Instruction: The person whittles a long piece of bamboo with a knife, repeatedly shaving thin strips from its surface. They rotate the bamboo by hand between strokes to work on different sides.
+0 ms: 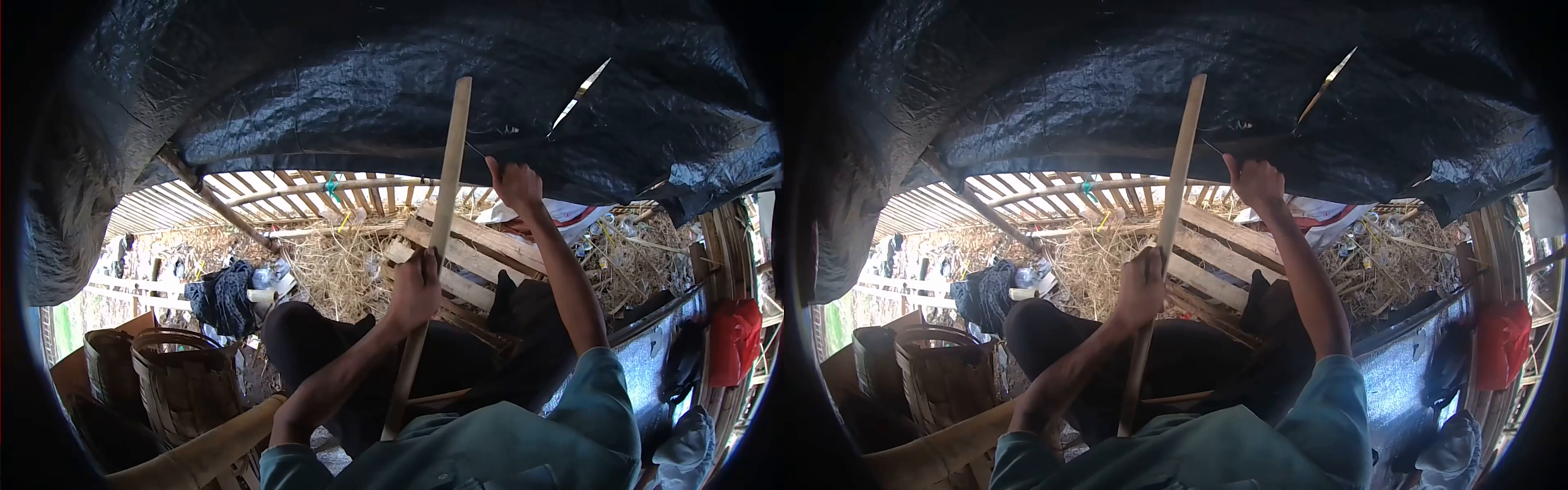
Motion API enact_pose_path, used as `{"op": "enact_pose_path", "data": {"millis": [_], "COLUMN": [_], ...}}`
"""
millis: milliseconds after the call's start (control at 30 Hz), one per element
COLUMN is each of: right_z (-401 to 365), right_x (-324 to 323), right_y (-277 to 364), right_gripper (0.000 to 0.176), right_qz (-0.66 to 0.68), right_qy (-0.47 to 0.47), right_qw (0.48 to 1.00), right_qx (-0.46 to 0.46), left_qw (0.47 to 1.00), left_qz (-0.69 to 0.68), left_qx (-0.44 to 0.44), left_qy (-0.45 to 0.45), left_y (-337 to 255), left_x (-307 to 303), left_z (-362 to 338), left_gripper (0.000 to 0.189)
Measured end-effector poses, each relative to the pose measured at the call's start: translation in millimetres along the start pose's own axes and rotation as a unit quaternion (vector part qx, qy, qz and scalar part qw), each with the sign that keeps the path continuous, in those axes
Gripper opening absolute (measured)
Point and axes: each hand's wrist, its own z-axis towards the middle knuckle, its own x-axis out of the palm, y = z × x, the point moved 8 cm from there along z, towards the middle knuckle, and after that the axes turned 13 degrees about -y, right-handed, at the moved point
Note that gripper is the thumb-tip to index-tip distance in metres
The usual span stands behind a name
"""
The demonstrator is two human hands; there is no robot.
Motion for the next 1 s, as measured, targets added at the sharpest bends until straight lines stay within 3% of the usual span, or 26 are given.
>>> {"op": "enact_pose_path", "data": {"millis": [100, 333, 433, 500, 533, 600, 700, 800, 900, 1000], "right_z": [-8, -15, -31, -53, -63, -79, -81, -77, -76, -26], "right_x": [-5, -16, -37, -57, -55, -48, -55, -61, -68, -32], "right_y": [-15, -7, 26, 56, 72, 90, 99, 97, 101, 45], "right_gripper": [0.070, 0.062, 0.048, 0.031, 0.033, 0.037, 0.041, 0.040, 0.042, 0.047], "right_qz": [0.009, 0.062, 0.174, 0.285, 0.271, 0.244, 0.218, 0.262, 0.284, 0.174], "right_qy": [0.007, -0.002, -0.024, -0.171, -0.096, -0.062, -0.073, -0.098, -0.116, -0.125], "right_qw": [0.998, 0.997, 0.984, 0.923, 0.927, 0.929, 0.917, 0.893, 0.884, 0.965], "right_qx": [0.068, 0.056, -0.027, -0.194, -0.240, -0.272, -0.327, -0.352, -0.353, -0.149], "left_qw": [0.997, 0.999, 0.999, 1.000, 0.999, 0.999, 0.994, 0.997, 0.997, 0.996], "left_qz": [-0.020, -0.009, 0.035, 0.003, -0.012, -0.033, -0.028, 0.028, 0.026, 0.004], "left_qx": [-0.076, -0.041, 0.000, -0.020, -0.031, -0.024, -0.071, 0.038, 0.060, -0.004], "left_qy": [-0.025, -0.019, -0.021, -0.003, 0.008, 0.031, 0.072, 0.055, 0.040, 0.094], "left_y": [17, 33, 27, 26, 27, 28, 22, 4, 3, 1], "left_x": [-15, -9, -7, 0, 4, 11, 16, 17, 16, 24], "left_z": [17, 26, 24, 21, 18, 16, 6, 1, 1, -15], "left_gripper": [0.032, 0.032, 0.033, 0.033, 0.033, 0.034, 0.035, 0.037, 0.039, 0.039]}}
